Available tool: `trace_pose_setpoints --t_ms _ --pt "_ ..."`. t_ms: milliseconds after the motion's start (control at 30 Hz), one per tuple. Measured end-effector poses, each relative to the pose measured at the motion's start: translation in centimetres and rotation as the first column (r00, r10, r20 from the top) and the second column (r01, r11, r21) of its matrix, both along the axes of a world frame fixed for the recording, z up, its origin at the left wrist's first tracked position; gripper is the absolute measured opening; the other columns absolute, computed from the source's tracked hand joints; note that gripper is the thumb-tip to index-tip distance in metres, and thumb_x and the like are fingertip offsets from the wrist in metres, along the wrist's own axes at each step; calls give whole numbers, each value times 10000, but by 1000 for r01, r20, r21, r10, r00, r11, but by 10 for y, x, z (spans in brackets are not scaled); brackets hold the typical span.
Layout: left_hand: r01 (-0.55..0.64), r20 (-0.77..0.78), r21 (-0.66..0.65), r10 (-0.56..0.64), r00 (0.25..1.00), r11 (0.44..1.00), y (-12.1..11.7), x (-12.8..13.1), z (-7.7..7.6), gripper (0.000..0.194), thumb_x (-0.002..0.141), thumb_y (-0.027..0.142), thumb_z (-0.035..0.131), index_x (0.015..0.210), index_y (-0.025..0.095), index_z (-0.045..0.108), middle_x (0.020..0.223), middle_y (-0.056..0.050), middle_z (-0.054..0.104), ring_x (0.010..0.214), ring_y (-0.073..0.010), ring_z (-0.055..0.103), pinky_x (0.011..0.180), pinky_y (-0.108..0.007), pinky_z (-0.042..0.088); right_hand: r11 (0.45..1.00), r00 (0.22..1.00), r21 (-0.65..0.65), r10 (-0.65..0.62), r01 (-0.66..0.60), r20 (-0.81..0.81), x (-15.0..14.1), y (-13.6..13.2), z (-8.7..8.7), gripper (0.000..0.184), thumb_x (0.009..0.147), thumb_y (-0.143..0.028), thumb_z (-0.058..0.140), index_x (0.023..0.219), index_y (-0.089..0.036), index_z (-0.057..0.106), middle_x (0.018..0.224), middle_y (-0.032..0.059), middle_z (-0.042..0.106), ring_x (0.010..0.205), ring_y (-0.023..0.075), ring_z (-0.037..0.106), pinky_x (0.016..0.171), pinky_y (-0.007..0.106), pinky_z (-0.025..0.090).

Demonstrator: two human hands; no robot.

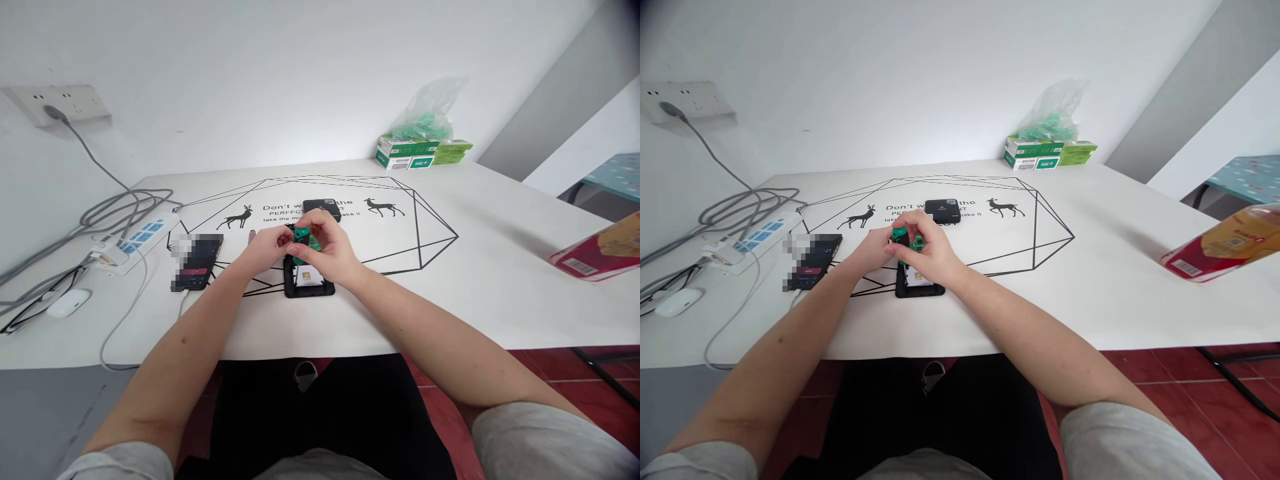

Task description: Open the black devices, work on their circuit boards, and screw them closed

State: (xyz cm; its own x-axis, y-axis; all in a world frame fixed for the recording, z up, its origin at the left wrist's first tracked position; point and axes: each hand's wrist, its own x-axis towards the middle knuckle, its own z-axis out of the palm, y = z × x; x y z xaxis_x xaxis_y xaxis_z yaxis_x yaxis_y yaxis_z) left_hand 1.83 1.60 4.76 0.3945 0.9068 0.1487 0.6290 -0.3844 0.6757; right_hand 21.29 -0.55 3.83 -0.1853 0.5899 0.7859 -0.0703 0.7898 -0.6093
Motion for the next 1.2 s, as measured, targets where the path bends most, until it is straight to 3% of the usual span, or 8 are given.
trace_pose_setpoints --t_ms 133,200,433,600,700,933,1100,1200 --pt "-30 -42 15 30 999 999 1 0 -3 120 918 313 611 919 218 684 924 -45 736 888 -247 653 807 -380 531 976 981 -96 195 -196 -23 0 -3 2 329 1018 -554 709 1241 -320 649 1198 68 711 1025 217 709 913 441 635" --pt "-46 -72 38 49 996 998 2 0 -4 112 920 304 608 865 221 659 850 -33 702 845 -242 637 780 -374 520 949 960 -142 278 -280 -38 0 -4 3 309 1064 -540 640 1279 -320 616 1176 63 719 995 201 721 908 430 642" --pt "5 -7 8 -5 1000 1000 -1 2 0 160 911 352 620 945 213 692 1003 -56 778 930 -250 680 835 -368 541 995 998 -79 57 -55 15 -4 1 -7 394 959 -584 779 1155 -308 577 1014 2 606 833 162 591 748 350 581" --pt "-26 -12 18 27 1000 999 2 0 -2 108 872 336 636 851 230 632 874 -25 729 859 -248 661 785 -362 536 963 973 -143 232 -228 10 2 3 -2 411 1005 -580 720 1277 -305 581 1134 56 687 973 196 710 822 384 642" --pt "-32 -6 23 32 999 999 3 -1 -4 117 873 333 636 827 231 600 845 -16 710 841 -244 650 784 -365 535 949 957 -142 288 -281 32 5 3 2 367 1043 -548 672 1301 -301 587 1083 50 696 905 179 706 746 349 638" --pt "14 61 -35 -12 998 999 2 -3 -3 192 890 398 673 960 220 687 967 -44 752 939 -256 679 870 -395 559 976 982 -148 174 -161 78 3 4 -2 416 984 -578 747 1275 -315 610 1095 45 646 971 202 670 750 351 626" --pt "139 258 -193 -86 962 971 3 -10 -3 391 800 419 819 1120 215 726 937 -30 750 930 -228 720 930 -416 578 983 975 -146 -136 110 -178 25 27 8 505 944 -648 778 1301 -343 594 1045 38 616 896 208 651 749 386 636" --pt "205 344 -251 -111 932 946 1 -10 -2 484 762 446 892 1160 217 739 917 -28 756 931 -226 740 950 -429 591 973 948 -141 -213 184 -236 40 39 13 534 944 -678 763 1342 -386 560 1099 44 621 895 210 669 722 388 632"
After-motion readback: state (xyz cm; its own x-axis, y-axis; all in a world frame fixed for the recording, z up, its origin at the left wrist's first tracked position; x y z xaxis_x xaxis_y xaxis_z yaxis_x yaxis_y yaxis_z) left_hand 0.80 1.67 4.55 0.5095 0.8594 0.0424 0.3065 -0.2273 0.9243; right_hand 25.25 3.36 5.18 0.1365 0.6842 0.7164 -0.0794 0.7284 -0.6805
